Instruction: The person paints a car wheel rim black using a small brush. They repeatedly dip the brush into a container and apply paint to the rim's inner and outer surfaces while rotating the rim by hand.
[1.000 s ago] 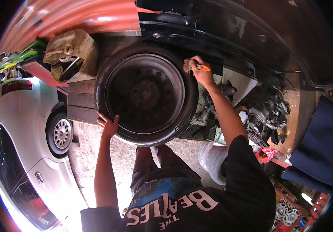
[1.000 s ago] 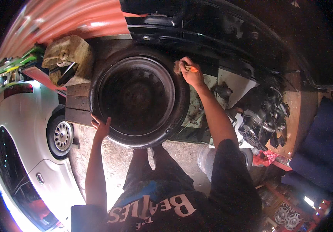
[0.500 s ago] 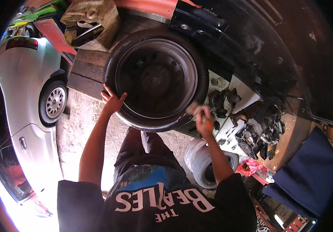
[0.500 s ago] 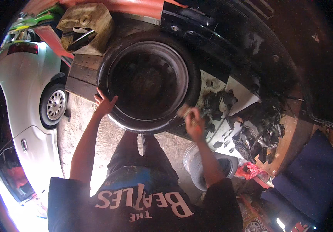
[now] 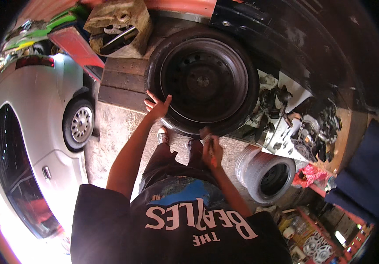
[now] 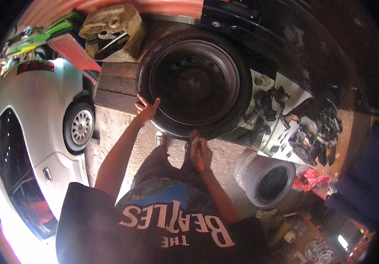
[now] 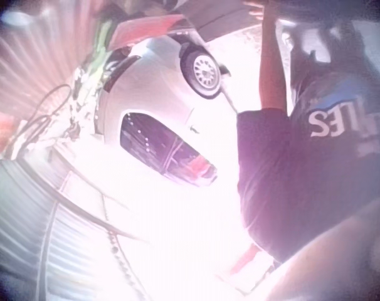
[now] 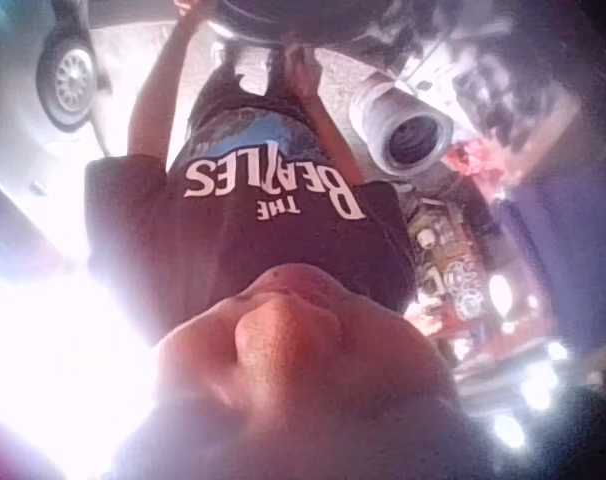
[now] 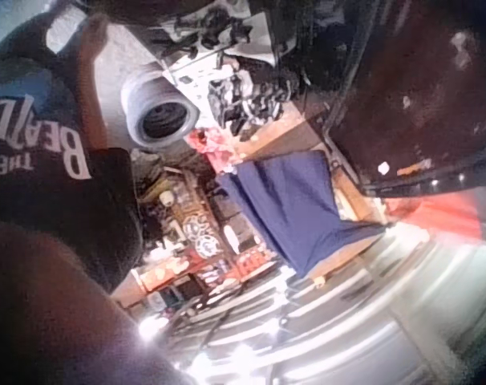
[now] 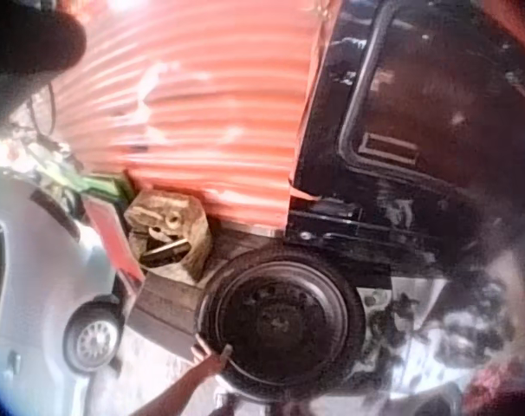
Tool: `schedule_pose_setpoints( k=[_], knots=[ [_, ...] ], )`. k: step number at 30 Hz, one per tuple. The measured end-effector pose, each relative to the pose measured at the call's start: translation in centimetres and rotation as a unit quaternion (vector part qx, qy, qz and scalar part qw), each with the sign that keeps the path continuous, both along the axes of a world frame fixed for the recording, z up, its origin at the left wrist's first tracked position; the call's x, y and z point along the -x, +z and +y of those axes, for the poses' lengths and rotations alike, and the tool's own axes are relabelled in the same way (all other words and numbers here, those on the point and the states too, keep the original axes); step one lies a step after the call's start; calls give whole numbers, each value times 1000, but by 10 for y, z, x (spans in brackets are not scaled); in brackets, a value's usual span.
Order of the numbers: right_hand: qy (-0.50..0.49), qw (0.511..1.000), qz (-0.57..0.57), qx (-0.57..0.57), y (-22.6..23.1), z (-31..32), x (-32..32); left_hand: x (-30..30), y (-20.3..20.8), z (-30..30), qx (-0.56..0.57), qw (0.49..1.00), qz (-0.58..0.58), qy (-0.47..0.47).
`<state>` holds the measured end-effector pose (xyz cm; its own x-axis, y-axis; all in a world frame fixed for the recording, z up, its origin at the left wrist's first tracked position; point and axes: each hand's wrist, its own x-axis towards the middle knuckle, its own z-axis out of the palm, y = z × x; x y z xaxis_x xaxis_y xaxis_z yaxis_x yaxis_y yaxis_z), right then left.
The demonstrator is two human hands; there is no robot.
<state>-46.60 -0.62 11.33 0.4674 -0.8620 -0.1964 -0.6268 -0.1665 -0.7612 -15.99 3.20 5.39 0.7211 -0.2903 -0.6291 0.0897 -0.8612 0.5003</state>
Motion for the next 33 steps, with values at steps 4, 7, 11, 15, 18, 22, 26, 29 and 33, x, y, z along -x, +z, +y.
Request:
schedule_pose_setpoints(
  k=[4,7,11,15,18,22,26,29,33],
  knots=[
    [-28,997,-40,68,-19,8,3,-9,2,-7,78,993,-91,-12],
    [-58,974,22,219,-14,-34,26,-35,6,-9,162,958,-208,-111],
    [-141,945,40,293,-9,-60,24,-68,23,-32,13,978,-62,-198],
    [-92,965,66,237,-37,25,-39,-78,26,-31,-20,978,-10,-208],
    [86,989,107,58,-21,99,-100,-77,27,-27,5,972,8,-237],
    [154,980,95,79,-7,114,-118,-81,28,-29,-9,967,12,-254],
    [136,981,-11,140,-16,64,-19,-82,15,-25,-27,965,-4,-260],
    [80,964,142,208,-16,25,51,-86,15,-27,-27,965,1,-260],
    [-63,968,132,203,-39,-25,91,-79,23,-31,-28,964,20,-265]
  ],
)
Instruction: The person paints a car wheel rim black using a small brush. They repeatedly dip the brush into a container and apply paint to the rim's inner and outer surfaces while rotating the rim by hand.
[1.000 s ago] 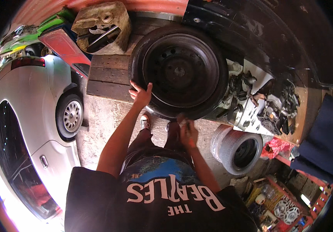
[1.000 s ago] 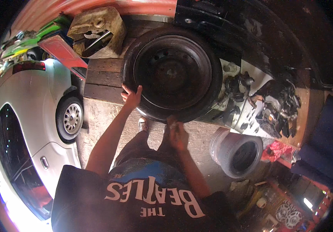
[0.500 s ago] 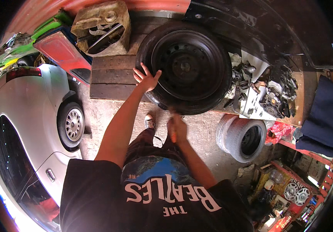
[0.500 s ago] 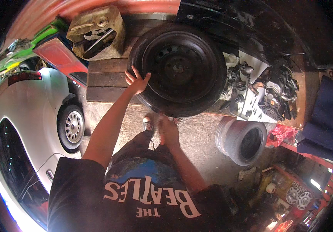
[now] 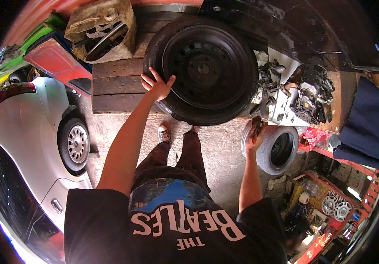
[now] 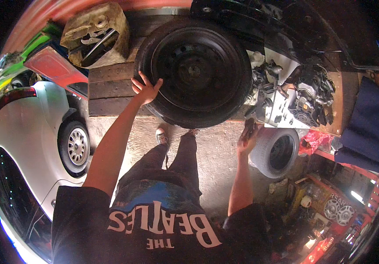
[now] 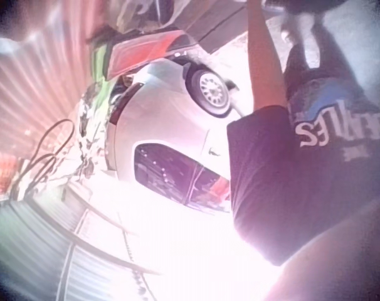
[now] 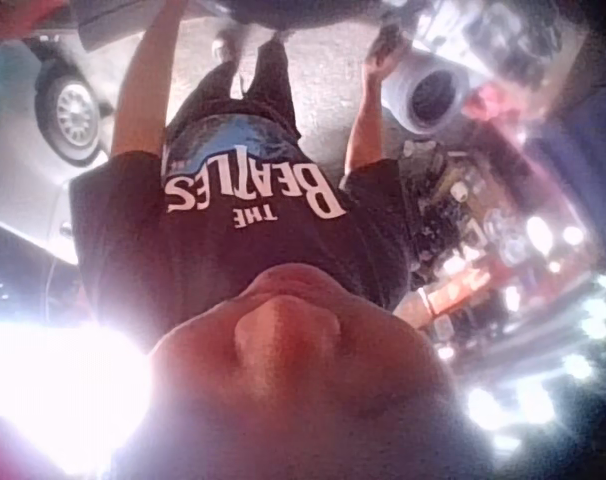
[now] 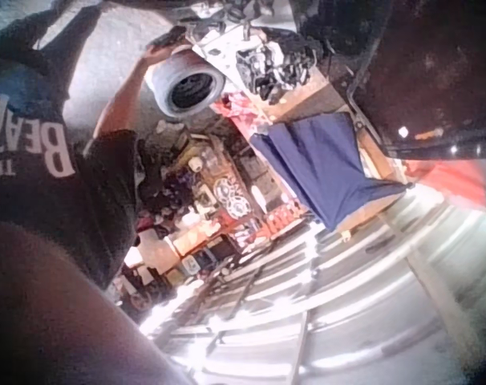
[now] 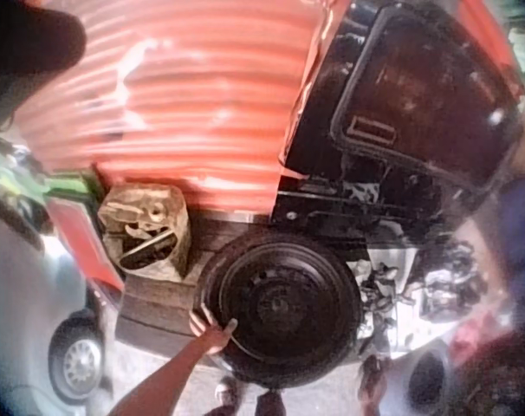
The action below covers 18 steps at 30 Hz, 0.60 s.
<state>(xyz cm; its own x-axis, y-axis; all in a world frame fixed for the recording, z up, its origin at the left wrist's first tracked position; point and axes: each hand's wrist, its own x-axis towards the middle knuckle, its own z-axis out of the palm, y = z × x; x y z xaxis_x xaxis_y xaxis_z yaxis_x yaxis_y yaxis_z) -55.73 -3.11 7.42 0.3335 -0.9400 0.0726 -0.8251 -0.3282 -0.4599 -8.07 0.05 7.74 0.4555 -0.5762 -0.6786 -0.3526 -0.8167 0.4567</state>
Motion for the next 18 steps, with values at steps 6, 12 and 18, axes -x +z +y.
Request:
schedule_pose_setpoints(
  k=[6,12,18],
  knots=[
    [-217,960,-166,59,-60,78,-116,-6,-8,3,1,999,-31,9],
    [154,960,-93,-215,-46,175,-150,0,-5,1,23,1000,-14,11],
    [330,925,-55,-181,22,48,-106,-7,-12,9,16,1000,-25,7]
  ],
)
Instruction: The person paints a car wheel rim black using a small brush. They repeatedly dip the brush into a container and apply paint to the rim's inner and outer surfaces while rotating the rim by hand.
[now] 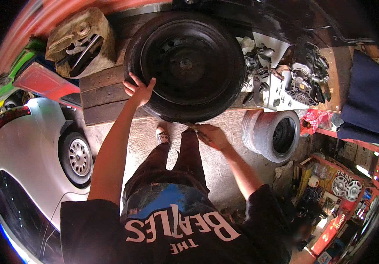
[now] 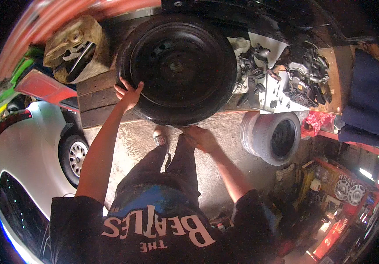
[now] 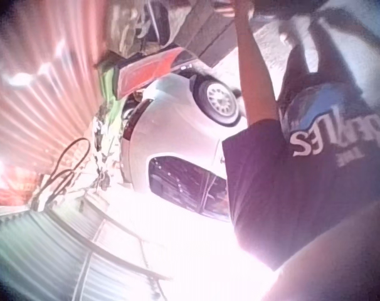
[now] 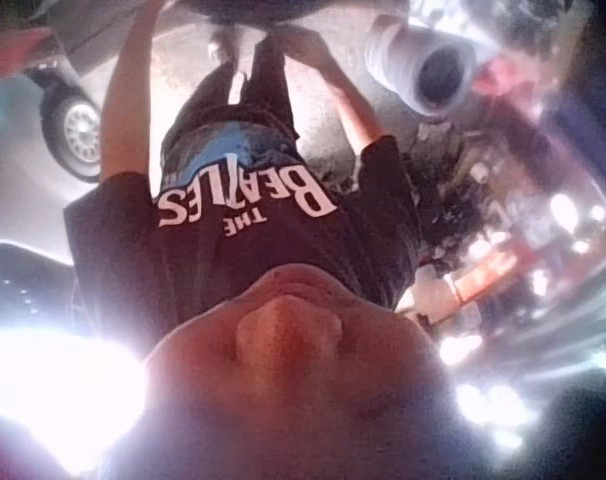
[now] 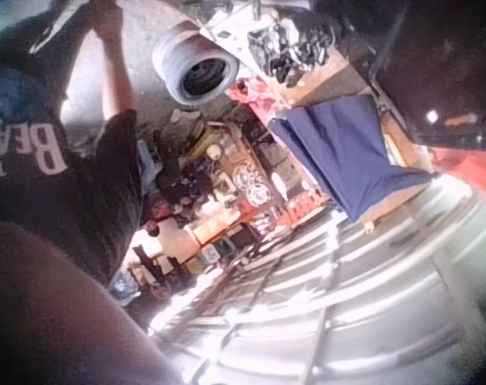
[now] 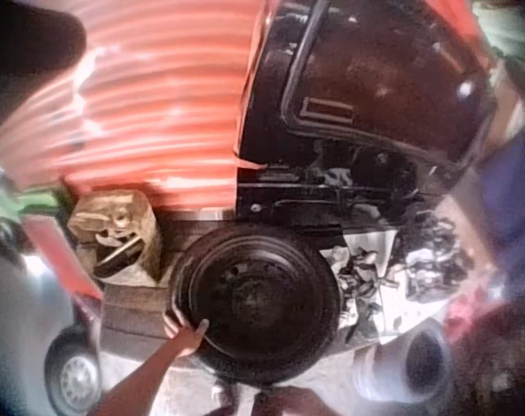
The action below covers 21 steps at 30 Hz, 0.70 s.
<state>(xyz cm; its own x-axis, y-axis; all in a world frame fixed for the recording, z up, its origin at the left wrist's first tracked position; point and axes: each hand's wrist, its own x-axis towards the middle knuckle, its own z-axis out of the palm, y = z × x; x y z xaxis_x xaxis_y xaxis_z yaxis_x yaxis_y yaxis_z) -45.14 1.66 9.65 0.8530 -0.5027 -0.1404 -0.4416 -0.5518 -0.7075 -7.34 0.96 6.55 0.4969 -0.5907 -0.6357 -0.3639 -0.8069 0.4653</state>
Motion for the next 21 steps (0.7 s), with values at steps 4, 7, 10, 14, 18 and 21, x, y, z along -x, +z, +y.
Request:
schedule_pose_setpoints(
  k=[4,7,10,14,18,21],
  knots=[
    [-142,984,-2,112,19,-74,45,2,10,-7,-4,999,5,-45],
    [-305,938,-150,66,11,-137,81,17,18,-16,9,998,36,-42],
    [-287,935,-38,204,38,-145,40,-2,11,-5,3,999,11,-36],
    [-192,950,110,221,10,-64,-10,1,12,-5,6,1000,17,-26],
    [-63,997,-25,-38,13,36,-68,-1,-3,-2,7,1000,0,-5],
    [-37,997,28,61,13,30,-63,-3,2,-1,-1,1000,27,-8]
  ],
)
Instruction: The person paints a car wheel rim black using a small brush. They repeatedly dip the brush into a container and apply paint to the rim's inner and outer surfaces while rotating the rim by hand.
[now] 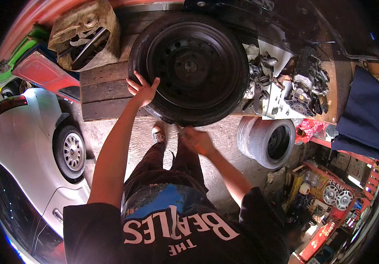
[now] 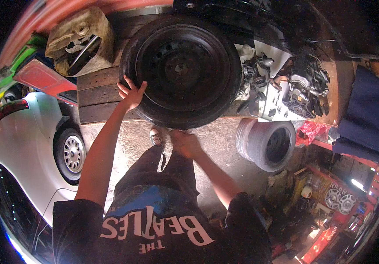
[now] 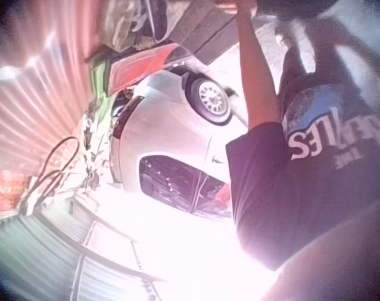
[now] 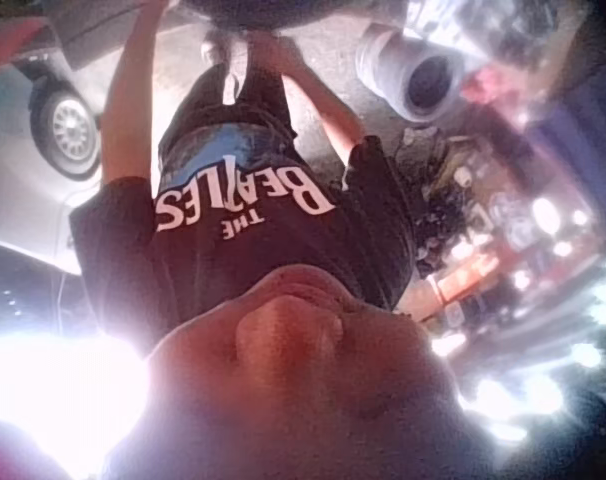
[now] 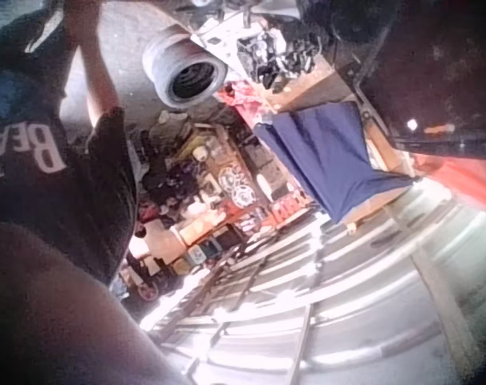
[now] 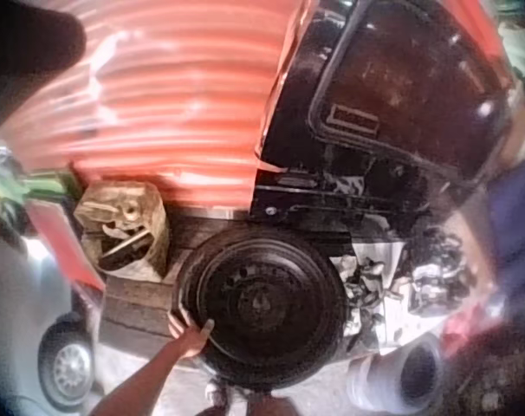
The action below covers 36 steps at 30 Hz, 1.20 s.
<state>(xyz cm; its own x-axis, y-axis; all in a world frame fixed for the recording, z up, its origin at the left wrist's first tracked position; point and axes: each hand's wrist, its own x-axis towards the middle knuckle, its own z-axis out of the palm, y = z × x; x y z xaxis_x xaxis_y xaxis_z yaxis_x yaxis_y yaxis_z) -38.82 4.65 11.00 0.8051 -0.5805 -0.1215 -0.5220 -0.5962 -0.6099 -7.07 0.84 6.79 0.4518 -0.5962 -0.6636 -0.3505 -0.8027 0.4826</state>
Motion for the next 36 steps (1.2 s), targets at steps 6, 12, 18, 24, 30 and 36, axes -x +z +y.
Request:
schedule_pose_setpoints(
  k=[6,12,18,24,30,36],
  knots=[
    [-47,949,74,301,-15,-171,139,6,11,-5,-8,1000,16,0],
    [-162,947,5,278,14,-229,142,-1,-20,-10,15,999,-20,-44],
    [-185,972,139,45,-15,-24,37,3,8,-1,4,1000,8,-8],
    [-136,986,-64,-66,-35,39,-10,4,17,-3,7,999,23,-27],
    [-173,957,-90,215,-35,-124,129,4,9,-4,19,999,10,-35],
    [-223,952,82,193,18,-161,128,2,-18,-4,31,997,-13,-71]
  ],
)
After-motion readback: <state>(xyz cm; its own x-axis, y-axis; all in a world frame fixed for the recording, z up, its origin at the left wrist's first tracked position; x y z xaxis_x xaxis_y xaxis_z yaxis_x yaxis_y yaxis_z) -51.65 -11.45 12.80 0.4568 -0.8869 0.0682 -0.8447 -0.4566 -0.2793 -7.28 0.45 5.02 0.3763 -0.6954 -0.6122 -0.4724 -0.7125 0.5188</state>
